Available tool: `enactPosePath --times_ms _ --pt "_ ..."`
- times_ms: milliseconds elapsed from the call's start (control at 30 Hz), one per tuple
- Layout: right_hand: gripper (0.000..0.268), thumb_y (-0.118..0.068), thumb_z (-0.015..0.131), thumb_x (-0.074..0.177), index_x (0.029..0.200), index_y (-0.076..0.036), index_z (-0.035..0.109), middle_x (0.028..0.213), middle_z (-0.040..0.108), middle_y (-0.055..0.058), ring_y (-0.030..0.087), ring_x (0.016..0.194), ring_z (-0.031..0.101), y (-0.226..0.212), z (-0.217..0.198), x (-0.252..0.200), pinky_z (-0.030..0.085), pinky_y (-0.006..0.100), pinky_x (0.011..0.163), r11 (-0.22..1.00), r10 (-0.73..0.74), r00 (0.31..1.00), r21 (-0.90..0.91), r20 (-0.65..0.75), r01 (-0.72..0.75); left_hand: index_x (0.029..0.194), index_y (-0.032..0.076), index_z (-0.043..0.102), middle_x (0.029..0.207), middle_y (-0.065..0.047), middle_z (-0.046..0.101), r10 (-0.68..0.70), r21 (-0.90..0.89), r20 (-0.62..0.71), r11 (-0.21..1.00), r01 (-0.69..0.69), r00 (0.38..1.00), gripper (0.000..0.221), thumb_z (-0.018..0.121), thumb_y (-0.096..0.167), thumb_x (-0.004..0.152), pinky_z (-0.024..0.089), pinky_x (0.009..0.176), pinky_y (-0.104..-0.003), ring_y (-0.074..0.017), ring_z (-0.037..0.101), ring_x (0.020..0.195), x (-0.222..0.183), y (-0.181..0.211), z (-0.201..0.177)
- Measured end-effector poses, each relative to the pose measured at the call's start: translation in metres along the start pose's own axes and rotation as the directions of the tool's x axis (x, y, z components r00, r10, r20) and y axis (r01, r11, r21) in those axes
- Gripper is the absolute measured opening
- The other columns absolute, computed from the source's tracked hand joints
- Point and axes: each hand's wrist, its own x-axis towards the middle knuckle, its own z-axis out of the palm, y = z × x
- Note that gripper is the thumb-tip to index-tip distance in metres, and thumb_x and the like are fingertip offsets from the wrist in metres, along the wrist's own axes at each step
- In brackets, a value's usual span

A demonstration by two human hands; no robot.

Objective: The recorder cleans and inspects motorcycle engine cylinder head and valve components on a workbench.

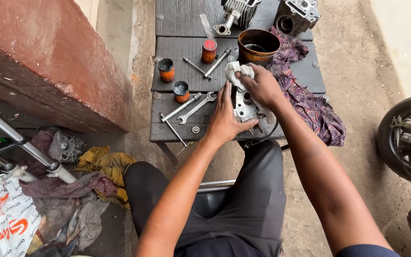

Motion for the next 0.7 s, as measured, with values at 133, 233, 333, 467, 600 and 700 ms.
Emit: enactPosePath --times_ms 133,233,333,467,600,700 --pt "0.036 -0.036 0.065 0.098 0.118 -0.006 0.068 0.100 0.075 0.008 0.022 0.088 0.070 0.012 -0.007 -0.001 0.055 0.037 0.081 0.949 0.237 0.971 0.217 -0.005 -0.230 0.160 -0.006 0.002 0.164 -0.033 0.021 -0.020 0.014 0.033 1.000 0.020 0.999 0.154 0.095 0.060 0.057 0.031 0.124 -0.045 -0.0447 0.029 0.153 0.001 0.015 -0.015" --pt "0.033 -0.035 0.060 0.106 0.120 -0.006 0.067 0.102 0.075 0.005 0.014 0.085 0.069 0.019 -0.024 -0.016 0.057 0.031 0.077 0.853 0.302 0.917 0.503 -0.260 -0.139 0.158 -0.005 -0.002 0.166 -0.029 0.015 -0.094 0.125 0.161 0.989 0.074 0.983 0.164 0.096 0.061 0.045 0.026 0.123 -0.044 -0.0406 0.024 0.153 0.004 0.021 -0.029" --pt "0.033 -0.033 0.053 0.109 0.122 -0.005 0.063 0.102 0.075 0.006 0.014 0.087 0.073 -0.011 -0.042 -0.041 0.062 0.033 0.078 0.825 0.224 0.853 0.558 -0.472 0.093 0.156 -0.006 0.000 0.165 -0.029 0.015 0.022 0.182 0.225 0.981 -0.064 0.974 0.165 0.100 0.058 0.042 0.025 0.125 -0.043 -0.0399 0.022 0.153 0.004 0.017 -0.039" --pt "0.034 -0.021 0.059 0.098 0.127 -0.005 0.062 0.127 0.065 0.016 0.034 0.118 0.058 -0.037 -0.014 -0.080 0.047 0.053 0.098 0.987 -0.031 0.968 -0.161 -0.249 -0.010 0.157 -0.005 0.007 0.164 -0.027 0.020 0.015 0.204 0.207 0.977 -0.058 0.978 0.157 0.101 0.051 0.043 0.029 0.123 -0.041 -0.0400 0.029 0.151 0.003 0.013 -0.036" --pt "0.037 -0.013 0.067 0.090 0.127 -0.005 0.066 0.152 0.052 0.019 0.042 0.148 0.035 -0.042 -0.002 -0.120 0.034 0.051 0.116 0.901 -0.320 0.946 -0.294 0.045 0.319 0.158 0.000 0.015 0.164 -0.019 0.033 -0.024 0.193 0.148 0.981 -0.005 0.989 0.152 0.101 0.043 0.040 0.034 0.122 -0.043 -0.0357 0.040 0.149 -0.004 0.029 -0.047" --pt "0.036 -0.010 0.067 0.085 0.121 -0.006 0.069 0.145 0.059 0.016 0.038 0.143 0.047 -0.044 -0.018 -0.144 0.041 0.049 0.113 0.904 -0.324 0.936 -0.247 0.135 0.349 0.157 -0.005 0.006 0.163 -0.027 0.023 -0.035 0.285 0.161 0.958 -0.013 0.986 0.154 0.104 0.046 0.050 0.030 0.119 -0.049 -0.0408 0.035 0.147 0.003 0.022 -0.038"
